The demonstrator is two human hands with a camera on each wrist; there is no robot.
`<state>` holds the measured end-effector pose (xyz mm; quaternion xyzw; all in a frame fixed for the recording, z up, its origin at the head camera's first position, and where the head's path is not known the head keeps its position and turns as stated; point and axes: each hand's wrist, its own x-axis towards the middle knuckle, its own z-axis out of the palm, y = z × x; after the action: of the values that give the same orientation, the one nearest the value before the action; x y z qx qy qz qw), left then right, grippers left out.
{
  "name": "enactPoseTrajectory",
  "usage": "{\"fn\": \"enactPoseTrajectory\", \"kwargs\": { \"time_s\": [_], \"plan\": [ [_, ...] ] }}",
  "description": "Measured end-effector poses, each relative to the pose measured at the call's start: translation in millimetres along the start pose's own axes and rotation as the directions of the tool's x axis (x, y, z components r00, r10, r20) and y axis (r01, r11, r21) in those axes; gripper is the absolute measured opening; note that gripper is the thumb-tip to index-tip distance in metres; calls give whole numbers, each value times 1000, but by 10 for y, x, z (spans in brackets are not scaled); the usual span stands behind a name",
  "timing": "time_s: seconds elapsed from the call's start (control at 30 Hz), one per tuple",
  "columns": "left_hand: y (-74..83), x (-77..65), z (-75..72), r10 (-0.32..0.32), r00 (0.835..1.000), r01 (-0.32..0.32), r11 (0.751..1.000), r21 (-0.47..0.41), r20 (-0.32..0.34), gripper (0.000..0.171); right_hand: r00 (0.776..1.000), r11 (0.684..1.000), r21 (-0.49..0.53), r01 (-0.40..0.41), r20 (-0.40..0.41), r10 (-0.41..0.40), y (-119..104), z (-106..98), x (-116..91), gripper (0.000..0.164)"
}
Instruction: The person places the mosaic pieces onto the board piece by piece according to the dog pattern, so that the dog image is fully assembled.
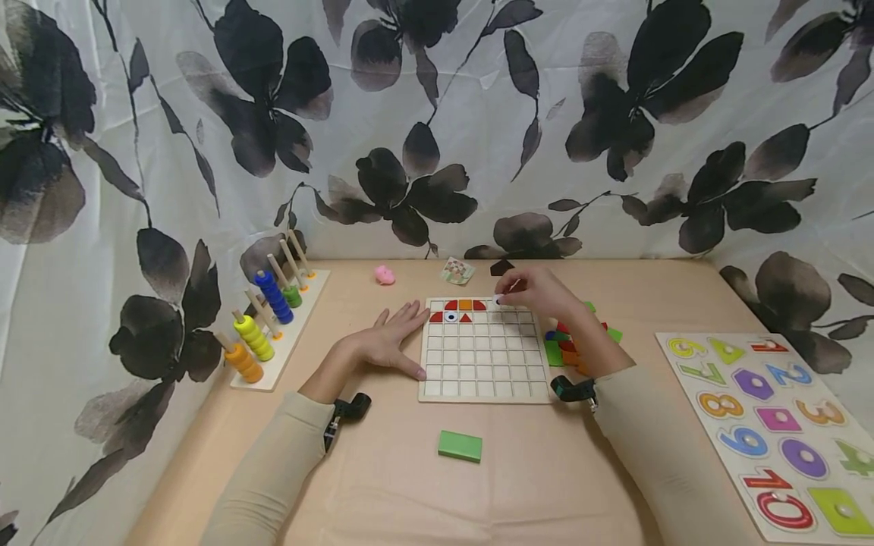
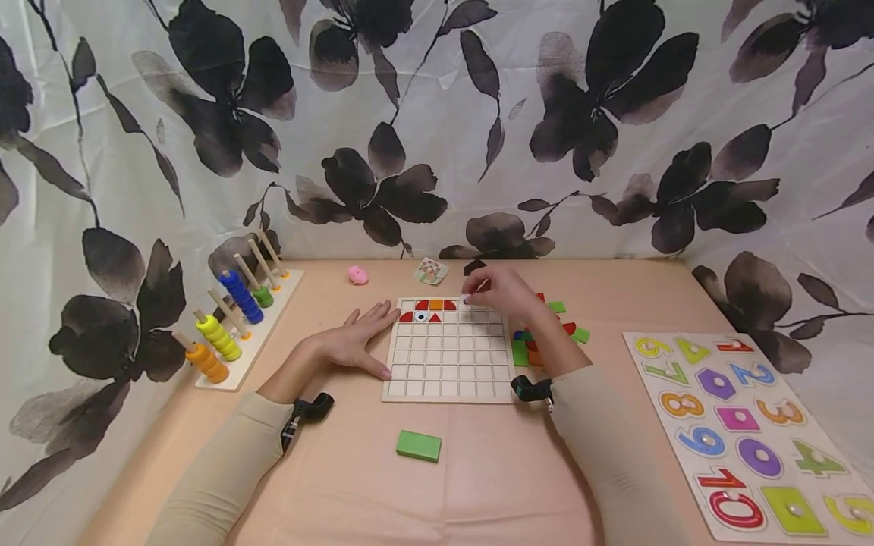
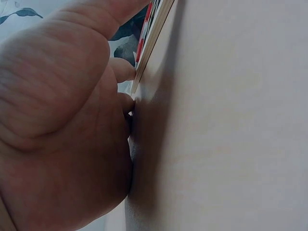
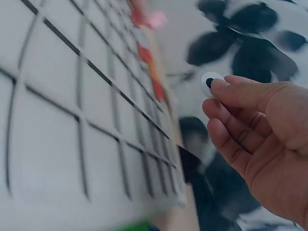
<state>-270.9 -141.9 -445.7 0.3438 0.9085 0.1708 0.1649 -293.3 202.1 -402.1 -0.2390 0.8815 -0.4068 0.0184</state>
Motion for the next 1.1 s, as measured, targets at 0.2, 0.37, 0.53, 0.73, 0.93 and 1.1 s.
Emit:
{"fn": "enactPoseTrajectory", "kwargs": {
  "time_s": [0.2,0.37,0.53,0.73,0.93,1.1],
  "plan": [
    [-10,-21,10,8,1000,-8,1000,2,1,124,990,996,-76,40,138,-29,-36,329,222,8],
    [-13,-48,-2,16,1000,-16,1000,-4,-1,124,993,982,-187,6,113,15,-95,450,234,5],
    [-29,-70,-2,14,1000,-14,1000,-2,7,124,993,963,-269,-6,108,37,-153,480,218,5],
    [-25,-94,3,23,1000,-23,1000,-5,9,125,993,954,-300,-1,110,36,-162,515,172,7],
    [-24,-120,1,23,1000,-23,1000,6,14,125,997,962,-269,-39,52,55,-172,482,32,13],
    [-25,-141,-2,39,999,-39,999,10,12,124,999,978,-205,-27,-29,22,-161,251,-210,25]
  ]
}}
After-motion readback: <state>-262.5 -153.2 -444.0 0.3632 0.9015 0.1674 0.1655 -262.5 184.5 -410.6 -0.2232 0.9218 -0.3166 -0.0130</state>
